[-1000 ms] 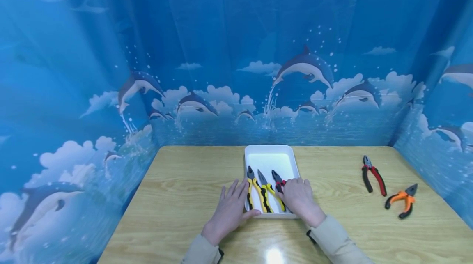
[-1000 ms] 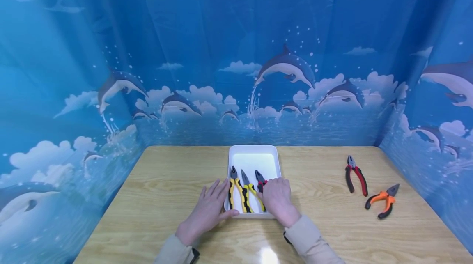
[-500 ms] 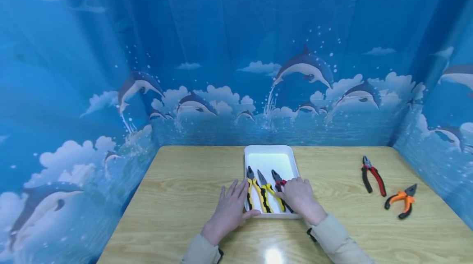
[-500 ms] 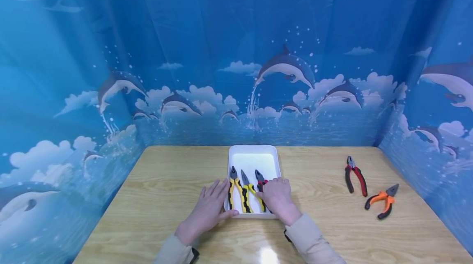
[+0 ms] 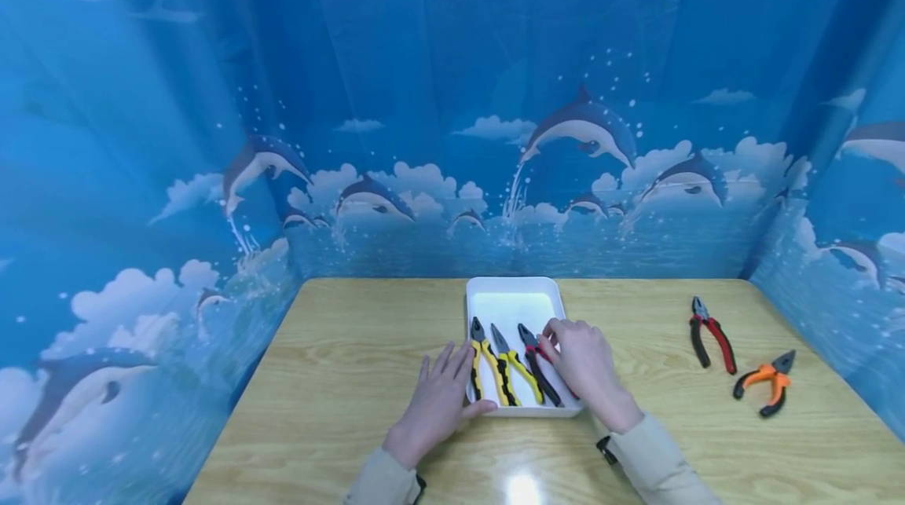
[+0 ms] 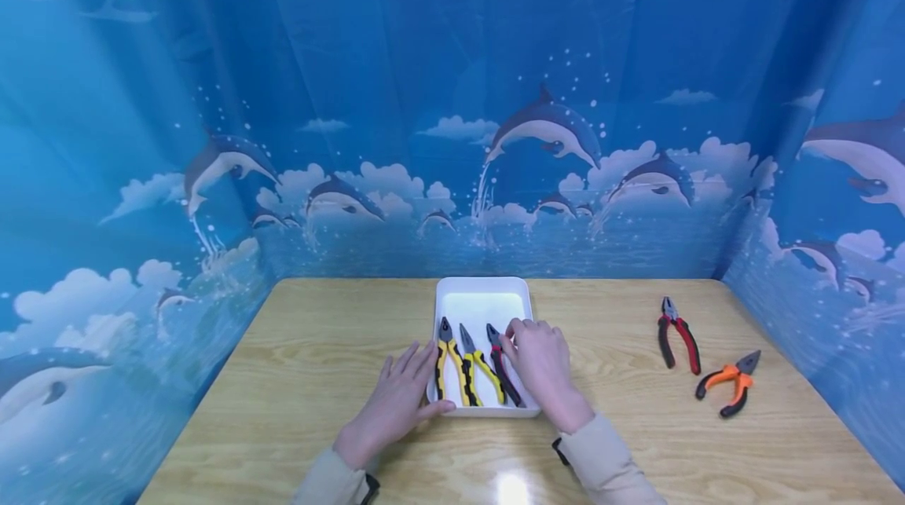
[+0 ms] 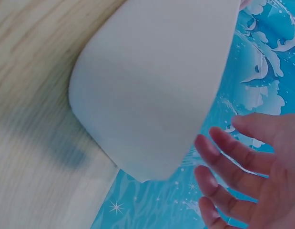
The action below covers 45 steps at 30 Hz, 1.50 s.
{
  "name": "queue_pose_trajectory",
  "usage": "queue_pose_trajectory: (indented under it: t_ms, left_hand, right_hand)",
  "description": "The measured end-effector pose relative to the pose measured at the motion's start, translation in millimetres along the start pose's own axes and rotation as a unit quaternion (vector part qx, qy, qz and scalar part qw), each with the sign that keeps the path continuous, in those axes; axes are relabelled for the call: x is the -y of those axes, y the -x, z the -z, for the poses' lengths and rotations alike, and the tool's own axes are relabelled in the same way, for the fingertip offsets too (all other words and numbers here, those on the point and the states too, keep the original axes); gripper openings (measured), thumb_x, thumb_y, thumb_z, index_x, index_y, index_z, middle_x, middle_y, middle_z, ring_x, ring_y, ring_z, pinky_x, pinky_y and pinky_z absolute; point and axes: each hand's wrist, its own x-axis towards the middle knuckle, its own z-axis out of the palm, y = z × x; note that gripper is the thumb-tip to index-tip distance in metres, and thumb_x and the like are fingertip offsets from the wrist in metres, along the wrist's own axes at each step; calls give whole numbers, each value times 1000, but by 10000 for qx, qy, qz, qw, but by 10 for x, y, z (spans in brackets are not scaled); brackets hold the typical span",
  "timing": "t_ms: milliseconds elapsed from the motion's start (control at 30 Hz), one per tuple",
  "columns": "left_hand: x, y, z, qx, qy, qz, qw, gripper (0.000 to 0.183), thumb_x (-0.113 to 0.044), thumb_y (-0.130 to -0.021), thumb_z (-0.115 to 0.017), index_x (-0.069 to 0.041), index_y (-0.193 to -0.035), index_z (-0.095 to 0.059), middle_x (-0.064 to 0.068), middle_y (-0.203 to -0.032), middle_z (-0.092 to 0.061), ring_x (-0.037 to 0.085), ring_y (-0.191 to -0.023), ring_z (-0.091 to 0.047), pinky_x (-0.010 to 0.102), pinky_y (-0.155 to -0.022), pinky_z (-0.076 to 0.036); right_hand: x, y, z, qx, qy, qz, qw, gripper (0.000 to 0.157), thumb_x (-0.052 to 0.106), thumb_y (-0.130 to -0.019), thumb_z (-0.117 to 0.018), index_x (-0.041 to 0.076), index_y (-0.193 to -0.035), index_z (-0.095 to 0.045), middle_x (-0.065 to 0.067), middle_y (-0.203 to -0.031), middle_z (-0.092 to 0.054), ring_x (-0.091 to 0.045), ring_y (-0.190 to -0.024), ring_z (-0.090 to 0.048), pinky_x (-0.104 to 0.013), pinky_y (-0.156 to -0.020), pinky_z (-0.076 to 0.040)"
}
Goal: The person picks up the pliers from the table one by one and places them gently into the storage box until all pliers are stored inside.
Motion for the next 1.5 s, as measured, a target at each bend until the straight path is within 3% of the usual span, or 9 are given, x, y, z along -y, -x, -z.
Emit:
queue_pose_trajectory:
  t_ms: [233, 500, 733, 1067, 1267, 1500]
  left_hand:
    - [4, -6, -1, -36, 8, -34, 10000, 94, -64, -90, -59, -3, -157, -33, 13, -165, -27, 40, -151, -24, 68, -119, -20]
    - [5, 4, -4, -15, 9, -9, 10000, 94, -64, -90, -60, -3, -157, -33, 13, -165, -27, 40, -151, -24, 68, -119, -20]
    - [20, 14, -14, -32, -36, -1, 10000, 94, -64, -91, -59, -3, -157, -33, 13, -166, -26, 40, -151, -24, 68, -119, -20]
    - [15, 9, -10, -11, -65, -19, 10000, 94, -64, -91, -59, -3, -157, -33, 12, -166, -26, 40, -151, -24, 68, -119, -20]
    - [9, 4, -6, 0, -59, 14, 10000, 94, -65, -90, -59, -3, -157, -32, 12, -166, -26, 40, -152, -24, 68, -119, -20]
    - [1, 3, -6, -24, -106, 11, 9999, 94, -64, -90, -60, -3, -157, -33, 12, -165, -27, 39, -152, -24, 68, -119, -20]
  right_hand:
    - [6, -6, 59, -282, 82, 0, 9996, 17, 24, -90, -78, 9, -86, -71, -1, -73, -69, -17, -59, -53, -31, -53, -44]
    - [-72, 30, 76, -983, 207, 401, 9941, 19, 24, -90, -78, 8, -88, -69, -6, -79, -71, -27, -69, -61, -39, -59, -49]
    - [-167, 42, 124, -1087, 356, 490, 9922, 18, 24, -91, -77, 7, -89, -70, -10, -83, -70, -31, -75, -63, -44, -63, -53]
    - [-494, 11, 209, -1612, 557, 364, 9847, 20, 21, -86, -81, 4, -91, -71, -16, -88, -71, -39, -80, -65, -51, -66, -54]
    - [-695, -11, 299, -2002, 730, 344, 9764, 23, 20, -84, -82, 2, -91, -71, -18, -87, -70, -40, -75, -63, -51, -60, -51]
    - [-917, 43, 368, -1837, 818, 6, 9796, 24, 20, -85, -81, 2, -96, -69, -21, -90, -69, -42, -77, -62, -51, -61, -48]
